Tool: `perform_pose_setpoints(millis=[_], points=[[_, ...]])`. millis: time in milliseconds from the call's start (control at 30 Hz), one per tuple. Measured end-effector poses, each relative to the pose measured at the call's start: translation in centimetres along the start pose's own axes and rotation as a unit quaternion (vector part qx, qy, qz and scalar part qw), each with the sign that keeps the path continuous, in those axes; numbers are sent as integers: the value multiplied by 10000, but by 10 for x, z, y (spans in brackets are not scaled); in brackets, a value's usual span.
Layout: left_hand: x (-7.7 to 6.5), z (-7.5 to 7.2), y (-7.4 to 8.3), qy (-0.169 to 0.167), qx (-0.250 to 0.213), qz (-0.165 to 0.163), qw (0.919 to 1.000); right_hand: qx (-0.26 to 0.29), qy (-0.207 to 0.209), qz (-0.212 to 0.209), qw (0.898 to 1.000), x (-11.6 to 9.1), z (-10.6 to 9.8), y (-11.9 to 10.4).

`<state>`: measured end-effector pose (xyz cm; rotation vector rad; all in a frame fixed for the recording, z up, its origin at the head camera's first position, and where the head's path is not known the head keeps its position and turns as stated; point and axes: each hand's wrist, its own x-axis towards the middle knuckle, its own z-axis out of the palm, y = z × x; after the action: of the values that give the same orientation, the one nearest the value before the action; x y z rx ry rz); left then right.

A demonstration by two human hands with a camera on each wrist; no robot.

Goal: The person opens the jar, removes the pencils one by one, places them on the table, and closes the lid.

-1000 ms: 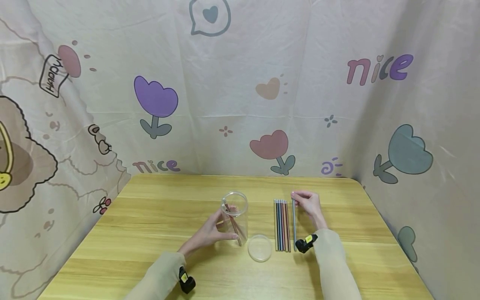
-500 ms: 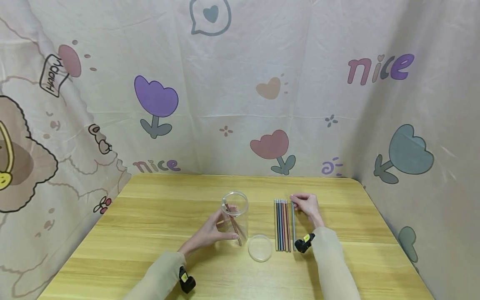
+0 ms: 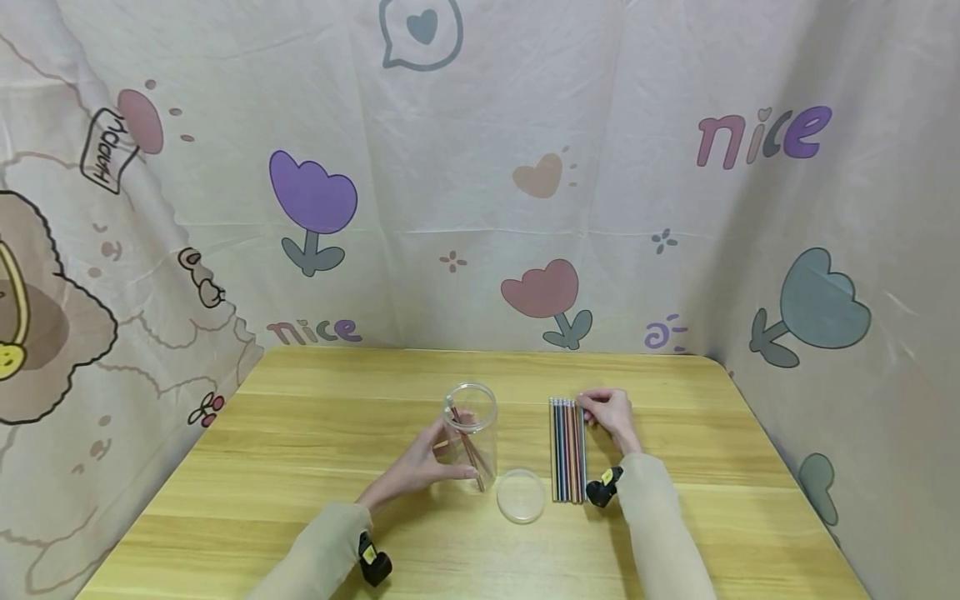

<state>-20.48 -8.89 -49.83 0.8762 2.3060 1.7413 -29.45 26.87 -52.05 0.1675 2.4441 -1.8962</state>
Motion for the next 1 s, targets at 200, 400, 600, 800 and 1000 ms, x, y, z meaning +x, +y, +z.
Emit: perform_pose_setpoints(millis=[200,400,600,800,1000], points=[[0,0,1,8,46,-125,9999,-282,42,-54,9996,-2,1,-2],[0,0,2,10,49,-103,9999,-461,57,-50,9989,-3,2,-1],[0,0,1,6,50,-52,10000,-408,55,-77,9991,-4,3,-1],[1,1,1,24,28,-134,9999,-495,157,-106,9986,-4,4,-1],[1,1,1,18,74,-106,9999,-592,224,-134,9979,-3,5,0]])
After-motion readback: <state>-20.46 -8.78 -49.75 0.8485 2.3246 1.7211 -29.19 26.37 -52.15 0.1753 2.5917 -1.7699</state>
